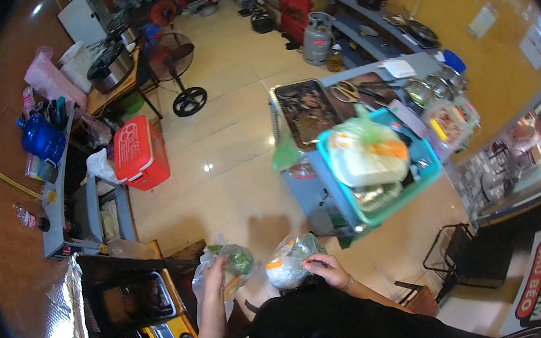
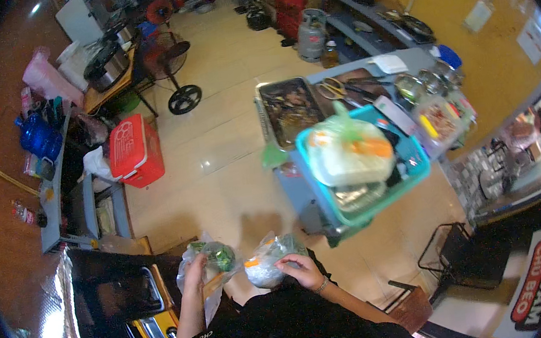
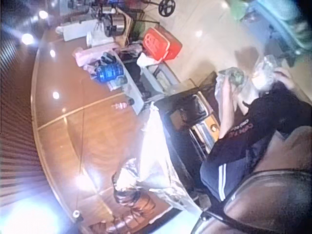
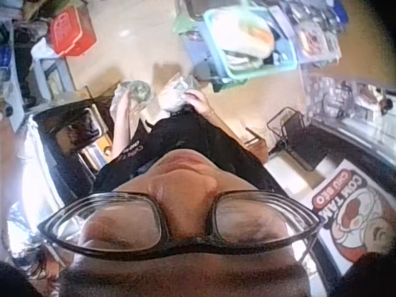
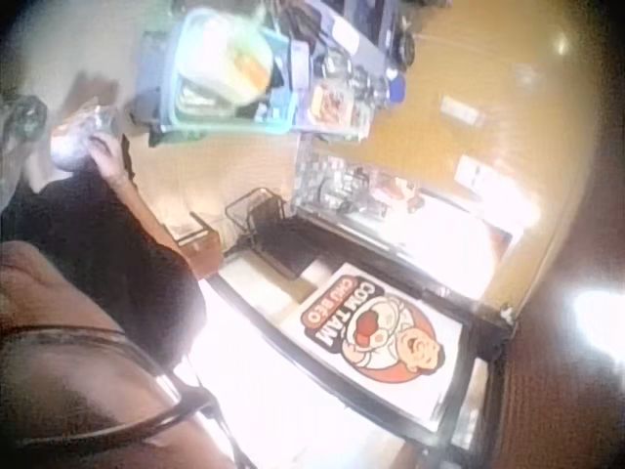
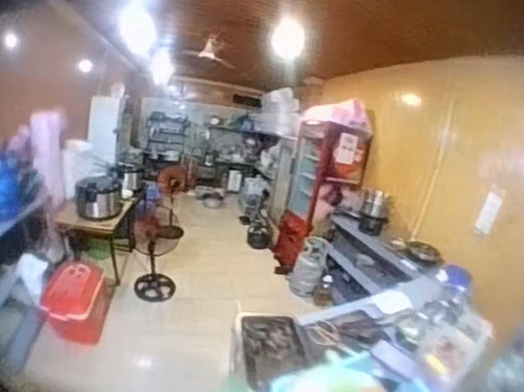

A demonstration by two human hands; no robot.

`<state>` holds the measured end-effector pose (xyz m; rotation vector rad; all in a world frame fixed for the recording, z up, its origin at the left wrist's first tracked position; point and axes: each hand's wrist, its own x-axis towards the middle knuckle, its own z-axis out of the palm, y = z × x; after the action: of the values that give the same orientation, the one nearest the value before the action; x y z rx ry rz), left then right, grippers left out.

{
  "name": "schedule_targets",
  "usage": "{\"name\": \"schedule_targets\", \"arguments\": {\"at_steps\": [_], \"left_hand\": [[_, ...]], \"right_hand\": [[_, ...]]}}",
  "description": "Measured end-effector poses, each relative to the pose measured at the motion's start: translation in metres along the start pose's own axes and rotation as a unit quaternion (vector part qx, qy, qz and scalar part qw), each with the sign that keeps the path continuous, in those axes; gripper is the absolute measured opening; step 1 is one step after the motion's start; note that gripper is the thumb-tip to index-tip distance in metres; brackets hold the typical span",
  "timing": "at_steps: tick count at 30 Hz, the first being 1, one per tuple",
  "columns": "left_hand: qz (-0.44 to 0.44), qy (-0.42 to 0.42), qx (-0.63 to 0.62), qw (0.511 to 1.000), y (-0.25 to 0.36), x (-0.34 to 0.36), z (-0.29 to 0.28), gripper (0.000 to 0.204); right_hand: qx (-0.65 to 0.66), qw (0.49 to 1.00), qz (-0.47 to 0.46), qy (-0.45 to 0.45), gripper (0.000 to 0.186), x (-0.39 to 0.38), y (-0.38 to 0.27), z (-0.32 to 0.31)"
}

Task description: The person puts small bags of food and a container into a larger plastic bag and then prepares a drink by scooping ice into a cup and pouring liquid from a bottle.

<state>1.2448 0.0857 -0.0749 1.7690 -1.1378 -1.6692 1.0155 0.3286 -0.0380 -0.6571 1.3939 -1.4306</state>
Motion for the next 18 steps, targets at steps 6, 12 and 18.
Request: {"name": "schedule_targets", "arguments": {"at_steps": [6, 12, 18], "left_hand": [[0.049, 0.032, -0.042, 0.997, 0.089, 0.145, -0.002, 0.030], [0.023, 0.154, 0.026, 0.987, 0.185, 0.300, -0.021, 0.040], [0.124, 0.006, -0.041, 0.991, 0.362, 0.383, 0.038, 0.021]], "right_hand": [[0.001, 0.995, -0.035, -0.091, 0.021, 0.178, -0.041, 0.052], [-0.038, 0.997, 0.041, -0.057, 0.017, 0.394, -0.087, 0.054], [-0.047, 0.994, -0.036, 0.095, 0.024, 0.583, -0.144, 0.036]]}}
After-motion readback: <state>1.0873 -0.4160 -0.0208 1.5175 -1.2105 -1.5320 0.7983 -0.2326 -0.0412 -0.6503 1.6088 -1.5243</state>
